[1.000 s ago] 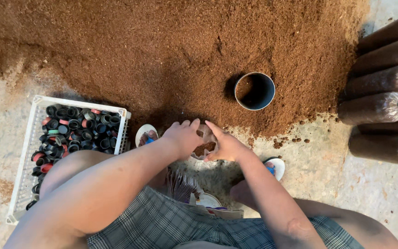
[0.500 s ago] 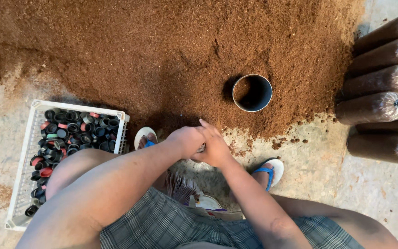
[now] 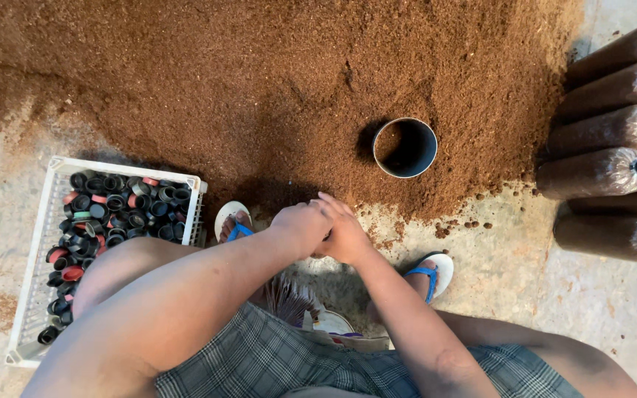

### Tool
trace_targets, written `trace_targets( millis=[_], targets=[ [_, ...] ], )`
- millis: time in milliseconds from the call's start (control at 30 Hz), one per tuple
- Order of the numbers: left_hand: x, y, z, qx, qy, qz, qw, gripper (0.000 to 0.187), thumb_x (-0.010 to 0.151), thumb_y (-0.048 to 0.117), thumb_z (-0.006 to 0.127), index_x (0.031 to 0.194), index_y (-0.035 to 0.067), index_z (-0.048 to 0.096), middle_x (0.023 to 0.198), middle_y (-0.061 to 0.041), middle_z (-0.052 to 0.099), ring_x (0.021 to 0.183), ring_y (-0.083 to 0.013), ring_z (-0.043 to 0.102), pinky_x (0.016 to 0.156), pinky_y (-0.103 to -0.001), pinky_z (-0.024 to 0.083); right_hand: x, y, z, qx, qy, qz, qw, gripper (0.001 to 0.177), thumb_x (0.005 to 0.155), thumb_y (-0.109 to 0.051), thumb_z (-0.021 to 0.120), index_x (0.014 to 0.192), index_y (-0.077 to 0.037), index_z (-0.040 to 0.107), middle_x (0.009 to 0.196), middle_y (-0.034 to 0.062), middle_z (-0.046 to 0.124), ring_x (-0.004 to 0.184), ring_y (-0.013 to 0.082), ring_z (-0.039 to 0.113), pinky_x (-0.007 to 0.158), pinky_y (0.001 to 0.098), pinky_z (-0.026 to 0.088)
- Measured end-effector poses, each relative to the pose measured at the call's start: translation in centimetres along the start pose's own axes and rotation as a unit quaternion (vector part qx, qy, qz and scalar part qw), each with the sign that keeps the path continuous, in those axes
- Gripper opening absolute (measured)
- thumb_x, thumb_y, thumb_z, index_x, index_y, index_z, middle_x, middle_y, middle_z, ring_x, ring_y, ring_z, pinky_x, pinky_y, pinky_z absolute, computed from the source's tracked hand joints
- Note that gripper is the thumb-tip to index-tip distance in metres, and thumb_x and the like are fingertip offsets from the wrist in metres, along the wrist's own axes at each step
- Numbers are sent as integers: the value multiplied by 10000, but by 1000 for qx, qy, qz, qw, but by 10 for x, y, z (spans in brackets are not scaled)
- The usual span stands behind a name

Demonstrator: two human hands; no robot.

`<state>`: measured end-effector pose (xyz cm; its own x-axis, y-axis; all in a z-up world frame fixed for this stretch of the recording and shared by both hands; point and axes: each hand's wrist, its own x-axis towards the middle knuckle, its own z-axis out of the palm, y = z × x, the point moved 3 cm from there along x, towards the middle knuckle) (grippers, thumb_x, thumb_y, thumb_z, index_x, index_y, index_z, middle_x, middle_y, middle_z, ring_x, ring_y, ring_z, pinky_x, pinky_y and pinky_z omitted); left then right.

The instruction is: The person fills plastic bags with brown substrate from a large pile using a metal cylinder as a funnel, then secures the openings with black plastic rings.

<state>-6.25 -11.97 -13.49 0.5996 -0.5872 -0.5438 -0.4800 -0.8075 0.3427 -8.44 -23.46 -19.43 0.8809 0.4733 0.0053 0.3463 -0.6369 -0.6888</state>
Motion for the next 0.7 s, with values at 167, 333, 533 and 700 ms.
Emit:
trace_targets(
  millis=[167,333,533,700],
  targets=[
    [9,-15,16,7,25,81,996,529,907,439,561,1061,-49,692,1091,-229,693,991,-430,726,803,-506,618,1,5,-3,13,-4,23,1000,1141,515,-395,946,1525,-205,450,1528,121,498,1374,404,500,1168,527,410],
    [-2,1,-2,30,12,84,996,363,908,245,603,1066,-74,679,1072,-213,721,1000,-399,740,803,-474,627,-2,-6,-8,-3,-6,50,999,1101,513,-396,943,1505,-257,488,1507,121,517,1350,426,524,1157,525,428],
    [-9,2,-4,43,8,42,998,321,871,178,611,1003,-108,673,988,-200,758,946,-365,764,765,-476,630,-5,-19,-5,-93,90,20,991,726,590,-319,845,1292,-249,674,1443,51,592,1316,385,554,1118,485,456],
    [-32,15,-29,22,5,30,999,248,863,104,601,992,-45,752,1004,-206,761,973,-384,760,772,-479,629,-8,-20,8,-82,178,-49,979,462,683,-246,787,1135,-156,753,1315,18,713,1299,261,609,1171,408,426]
  ],
)
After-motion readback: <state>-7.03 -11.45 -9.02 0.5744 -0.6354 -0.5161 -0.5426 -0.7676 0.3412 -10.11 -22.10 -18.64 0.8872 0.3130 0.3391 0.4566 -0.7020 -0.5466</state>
